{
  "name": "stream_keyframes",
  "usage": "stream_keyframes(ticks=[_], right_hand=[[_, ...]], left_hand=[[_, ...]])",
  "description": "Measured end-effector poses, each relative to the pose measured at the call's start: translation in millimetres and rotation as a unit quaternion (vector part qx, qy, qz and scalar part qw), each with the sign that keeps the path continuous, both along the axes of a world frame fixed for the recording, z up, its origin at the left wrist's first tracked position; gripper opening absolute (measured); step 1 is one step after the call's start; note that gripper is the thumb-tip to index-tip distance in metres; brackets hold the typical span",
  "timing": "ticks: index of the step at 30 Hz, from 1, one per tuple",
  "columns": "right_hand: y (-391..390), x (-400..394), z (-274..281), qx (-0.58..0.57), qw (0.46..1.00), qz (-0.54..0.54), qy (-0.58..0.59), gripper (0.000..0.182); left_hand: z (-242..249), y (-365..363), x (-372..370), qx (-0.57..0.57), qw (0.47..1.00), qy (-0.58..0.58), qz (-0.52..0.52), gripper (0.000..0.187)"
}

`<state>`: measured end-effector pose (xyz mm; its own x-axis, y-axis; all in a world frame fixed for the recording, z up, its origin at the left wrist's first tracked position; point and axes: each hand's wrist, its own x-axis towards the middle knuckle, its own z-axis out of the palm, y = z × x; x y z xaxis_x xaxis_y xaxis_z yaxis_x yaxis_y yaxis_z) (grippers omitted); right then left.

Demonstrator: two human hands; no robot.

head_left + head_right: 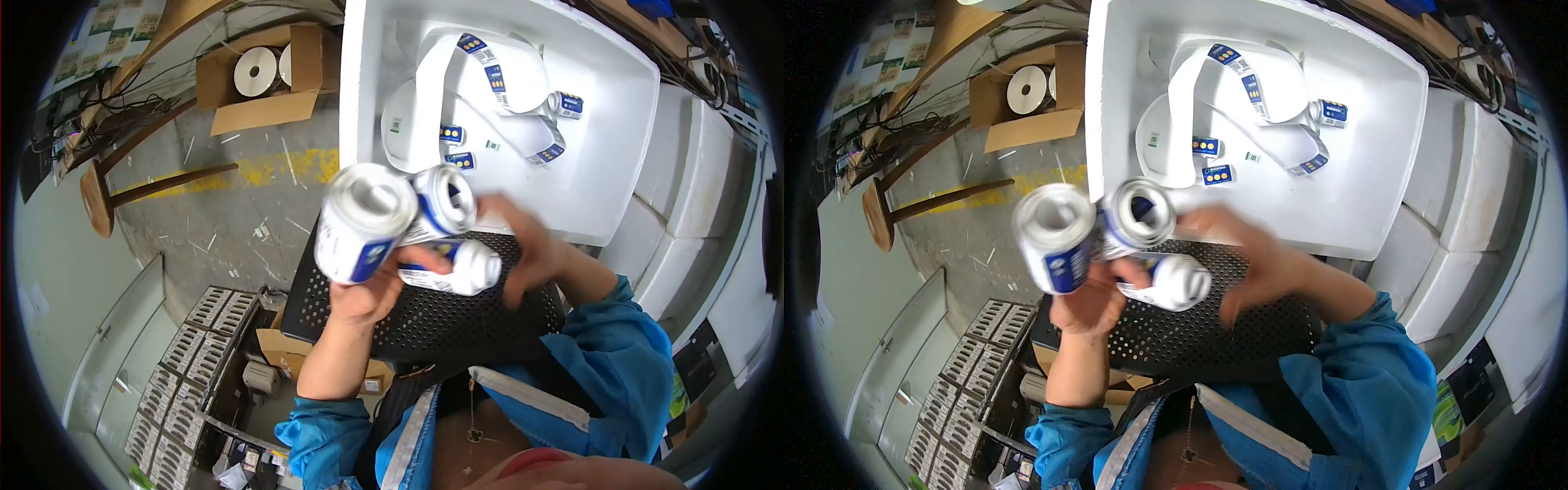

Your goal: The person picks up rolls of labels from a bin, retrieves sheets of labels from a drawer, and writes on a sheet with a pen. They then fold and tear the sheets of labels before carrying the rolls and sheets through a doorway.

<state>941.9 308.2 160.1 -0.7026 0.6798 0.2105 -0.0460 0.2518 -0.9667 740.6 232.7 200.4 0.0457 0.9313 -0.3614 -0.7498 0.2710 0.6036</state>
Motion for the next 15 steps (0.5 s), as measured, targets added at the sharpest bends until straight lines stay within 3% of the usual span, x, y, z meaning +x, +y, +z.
stream_keyframes(ticks=[1, 3, 5, 6, 8, 9, 11, 12, 14, 15], right_hand=[[8.6, 5.2, -16.6, -0.083, 0.994, -0.071, 0.01, 0.037], [13.1, 20.5, -106.7, -0.256, 0.939, -0.149, -0.177, 0.036], [-3.1, 38.2, -186.1, -0.097, 0.922, -0.036, -0.374, 0.039], [-7.8, 36.2, -201.0, -0.097, 0.922, -0.034, -0.374, 0.039], [-20.0, 28.8, -221.0, 0.109, 0.891, -0.011, -0.44, 0.043], [-21.9, 27.1, -232.5, 0.106, 0.892, -0.01, -0.44, 0.043], [-15.3, 24.2, -252.1, 0.207, 0.879, 0.059, -0.425, 0.046], [-8.9, 24.4, -256.8, 0.207, 0.879, 0.059, -0.424, 0.046], [-1.8, 24.1, -264.5, 0.069, 0.891, 0.088, -0.441, 0.05], [-1.7, 22.7, -259.8, 0.068, 0.892, 0.09, -0.438, 0.05]], left_hand=[[-2.0, -1.3, -7.5, 0.016, 1.0, 0.008, 0.004, 0.085], [3.3, 3.2, -16.6, 0.054, 0.996, 0.042, 0.051, 0.079], [6.2, 6.7, -22.5, 0.113, 0.99, 0.042, 0.076, 0.059], [4.8, 4.8, -26.4, 0.109, 0.988, 0.043, 0.102, 0.058], [3.1, 4.2, -32.8, 0.112, 0.985, 0.018, 0.131, 0.056], [-5.0, 0.7, -39.3, 0.137, 0.982, 0.019, 0.131, 0.055], [-4.4, 1.8, -37.1, 0.122, 0.983, -0.025, 0.136, 0.056], [-3.2, 4.0, -35.5, 0.122, 0.983, -0.024, 0.136, 0.056], [-0.3, 6.2, -32.9, 0.085, 0.985, 0.012, 0.151, 0.057], [-0.4, 5.5, -33.7, 0.083, 0.985, 0.016, 0.152, 0.057]])
